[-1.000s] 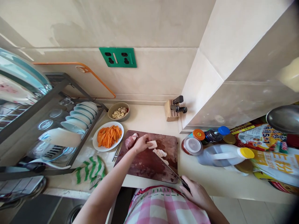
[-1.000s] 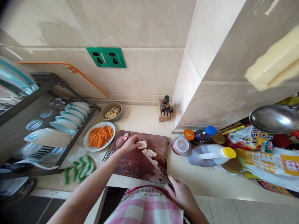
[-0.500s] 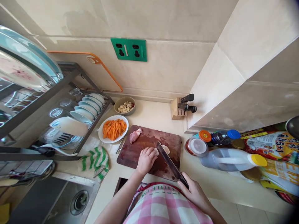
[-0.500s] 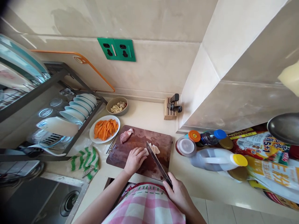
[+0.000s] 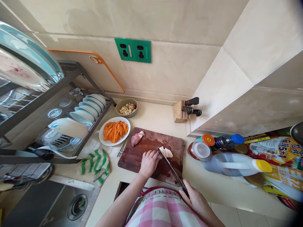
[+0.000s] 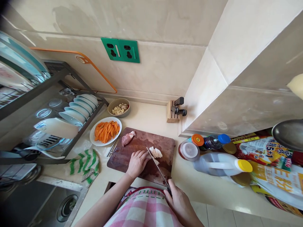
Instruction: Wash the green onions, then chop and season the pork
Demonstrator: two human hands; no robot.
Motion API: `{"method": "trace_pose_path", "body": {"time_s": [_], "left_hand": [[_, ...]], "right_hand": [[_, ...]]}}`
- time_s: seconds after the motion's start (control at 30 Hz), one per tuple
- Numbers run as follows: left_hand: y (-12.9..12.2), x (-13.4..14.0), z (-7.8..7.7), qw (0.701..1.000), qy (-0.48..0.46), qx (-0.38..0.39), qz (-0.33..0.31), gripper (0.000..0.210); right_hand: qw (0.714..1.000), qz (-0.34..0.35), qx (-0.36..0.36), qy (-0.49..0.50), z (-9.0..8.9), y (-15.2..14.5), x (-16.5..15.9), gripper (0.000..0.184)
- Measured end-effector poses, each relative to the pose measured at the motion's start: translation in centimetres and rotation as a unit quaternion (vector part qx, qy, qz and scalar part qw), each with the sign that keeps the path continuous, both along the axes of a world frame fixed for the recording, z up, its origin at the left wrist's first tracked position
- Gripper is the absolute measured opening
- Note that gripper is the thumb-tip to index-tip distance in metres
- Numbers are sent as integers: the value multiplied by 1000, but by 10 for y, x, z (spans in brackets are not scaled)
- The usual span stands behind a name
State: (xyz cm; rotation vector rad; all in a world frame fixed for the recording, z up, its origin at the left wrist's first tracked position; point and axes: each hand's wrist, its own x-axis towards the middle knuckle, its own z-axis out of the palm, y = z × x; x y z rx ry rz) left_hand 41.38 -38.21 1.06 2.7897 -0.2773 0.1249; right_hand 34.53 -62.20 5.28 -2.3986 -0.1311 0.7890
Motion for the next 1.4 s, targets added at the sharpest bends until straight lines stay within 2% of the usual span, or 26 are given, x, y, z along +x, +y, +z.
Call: {"method": "trace_pose_path", "body": {"time_s": [0.2,0.33,0.4,0.5,0.63,0.9,1.03,1.23,1.4], "left_hand": [[0,1,1,1000,3,-24,3,24],[1,1,3,1000,5,-26,5,23],[2,1,3,1000,7,-21,6,23],[1,-1,0,1000,3,-17,6,22],[2,-1,-3,1000,-2,-18,10,23],[7,-5,0,1000,-6,-26,-3,17],[7,-4,2,1000,-6,-24,-9,15],[5,-1,5,1000,10,-14,-9,18],[7,-1,2,1000,15,-24,-10,19]], "right_hand": [[997,47,-59,-7,3,29,15,32],[995,55,-45,-69,-1,57,34,30],[994,48,-45,-85,-4,61,36,29],[996,34,-45,-75,-10,49,25,28],[998,15,-53,-8,-14,27,3,29],[999,0,-40,-22,-10,36,8,35],[1000,-20,-14,-13,-2,21,2,38],[999,26,-37,-11,19,15,-3,38],[998,33,-57,10,21,10,-8,37]]}}
